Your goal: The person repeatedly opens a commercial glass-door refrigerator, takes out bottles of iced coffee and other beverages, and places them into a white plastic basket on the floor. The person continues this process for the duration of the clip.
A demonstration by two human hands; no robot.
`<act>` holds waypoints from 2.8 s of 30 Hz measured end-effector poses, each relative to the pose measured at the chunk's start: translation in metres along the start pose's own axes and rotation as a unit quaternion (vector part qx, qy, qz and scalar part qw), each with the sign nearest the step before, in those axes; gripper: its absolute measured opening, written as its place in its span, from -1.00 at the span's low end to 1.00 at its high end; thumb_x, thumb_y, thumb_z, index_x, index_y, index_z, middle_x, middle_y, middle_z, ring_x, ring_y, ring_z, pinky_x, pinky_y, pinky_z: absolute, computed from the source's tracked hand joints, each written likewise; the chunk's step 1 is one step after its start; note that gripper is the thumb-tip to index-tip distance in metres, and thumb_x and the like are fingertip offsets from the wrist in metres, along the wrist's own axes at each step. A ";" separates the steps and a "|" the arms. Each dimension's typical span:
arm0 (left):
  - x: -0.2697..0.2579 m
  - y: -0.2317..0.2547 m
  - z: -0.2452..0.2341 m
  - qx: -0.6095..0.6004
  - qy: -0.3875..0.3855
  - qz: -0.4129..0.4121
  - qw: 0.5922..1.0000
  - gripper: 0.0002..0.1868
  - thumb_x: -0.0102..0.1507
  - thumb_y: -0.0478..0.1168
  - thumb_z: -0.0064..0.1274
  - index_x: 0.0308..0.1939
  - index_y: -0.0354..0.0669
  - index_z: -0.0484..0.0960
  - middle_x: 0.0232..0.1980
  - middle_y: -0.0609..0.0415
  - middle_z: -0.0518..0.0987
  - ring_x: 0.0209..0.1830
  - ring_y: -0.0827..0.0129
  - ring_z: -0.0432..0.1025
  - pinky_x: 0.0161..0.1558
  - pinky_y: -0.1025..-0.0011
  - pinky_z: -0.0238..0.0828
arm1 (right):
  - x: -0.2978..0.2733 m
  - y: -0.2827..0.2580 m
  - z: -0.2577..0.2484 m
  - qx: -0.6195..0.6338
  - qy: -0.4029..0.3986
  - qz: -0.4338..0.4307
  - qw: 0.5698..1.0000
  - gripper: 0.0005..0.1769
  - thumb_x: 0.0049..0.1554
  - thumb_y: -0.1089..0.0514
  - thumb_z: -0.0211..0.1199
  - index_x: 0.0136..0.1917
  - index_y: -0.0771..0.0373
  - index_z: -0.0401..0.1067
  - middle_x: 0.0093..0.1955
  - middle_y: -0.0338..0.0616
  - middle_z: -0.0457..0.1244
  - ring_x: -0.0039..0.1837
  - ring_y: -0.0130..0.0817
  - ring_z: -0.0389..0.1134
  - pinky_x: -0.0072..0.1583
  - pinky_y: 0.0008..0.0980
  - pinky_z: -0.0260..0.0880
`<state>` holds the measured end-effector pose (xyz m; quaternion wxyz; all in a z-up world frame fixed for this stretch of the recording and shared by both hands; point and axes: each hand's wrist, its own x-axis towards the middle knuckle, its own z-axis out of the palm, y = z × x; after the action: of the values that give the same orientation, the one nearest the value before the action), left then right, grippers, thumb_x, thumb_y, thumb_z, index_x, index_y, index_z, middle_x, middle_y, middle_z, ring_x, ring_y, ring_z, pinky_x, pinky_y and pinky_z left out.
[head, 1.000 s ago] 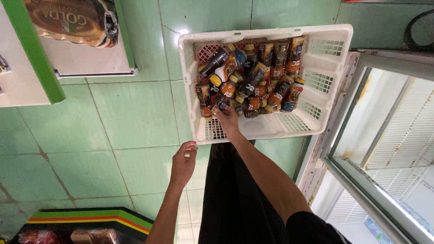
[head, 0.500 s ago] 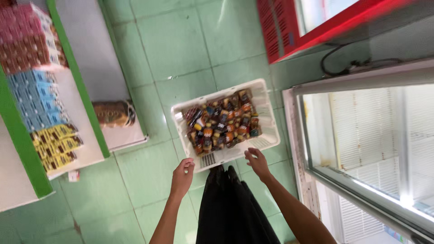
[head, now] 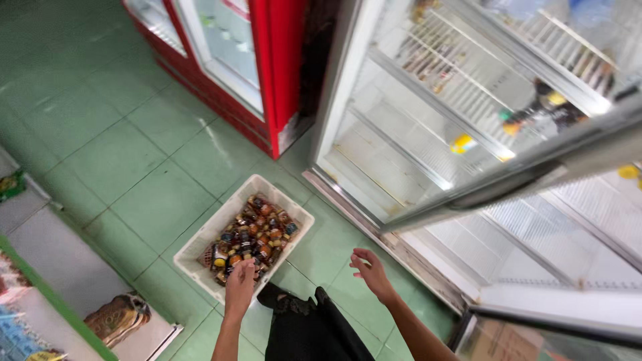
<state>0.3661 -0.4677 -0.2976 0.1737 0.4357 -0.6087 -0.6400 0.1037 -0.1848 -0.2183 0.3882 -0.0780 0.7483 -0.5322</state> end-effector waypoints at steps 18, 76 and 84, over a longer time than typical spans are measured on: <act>-0.156 0.118 0.280 0.107 -0.311 0.094 0.940 -0.62 0.38 -0.01 -0.07 0.14 -0.13 0.59 -0.07 0.13 0.68 -0.13 0.45 0.55 -0.13 0.42 0.46 | -0.262 0.062 -0.248 0.170 0.299 -0.122 0.931 -0.44 0.22 0.01 0.19 0.40 0.35 0.30 0.39 -0.04 0.26 0.25 -0.28 0.42 0.16 -0.29 0.51; -0.187 0.328 0.575 0.077 0.001 0.138 0.987 -0.68 0.39 -0.19 -0.08 0.14 -0.28 0.59 -0.01 0.01 0.71 0.02 0.35 0.57 0.09 0.35 0.44 | 0.276 -0.142 -0.581 0.182 -0.002 -0.436 0.881 -0.38 0.19 0.28 0.31 0.44 0.25 0.14 0.29 -0.08 0.20 0.32 -0.25 0.29 0.32 -0.28 0.39; -0.205 0.308 0.586 0.055 0.050 0.102 0.992 -0.67 0.38 -0.17 -0.09 0.13 -0.26 0.60 0.00 0.04 0.70 0.04 0.36 0.57 0.08 0.35 0.48 | 0.329 -0.162 -0.562 0.076 0.016 -0.382 0.921 -0.46 0.17 0.28 0.33 0.36 0.27 0.23 0.21 -0.10 0.26 0.22 -0.27 0.33 0.23 -0.28 0.43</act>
<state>-0.0643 -0.0067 -0.0110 0.2440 0.4120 -0.6746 -0.5618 -0.5432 -0.0141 -0.1690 0.1480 -0.3200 0.6252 -0.6963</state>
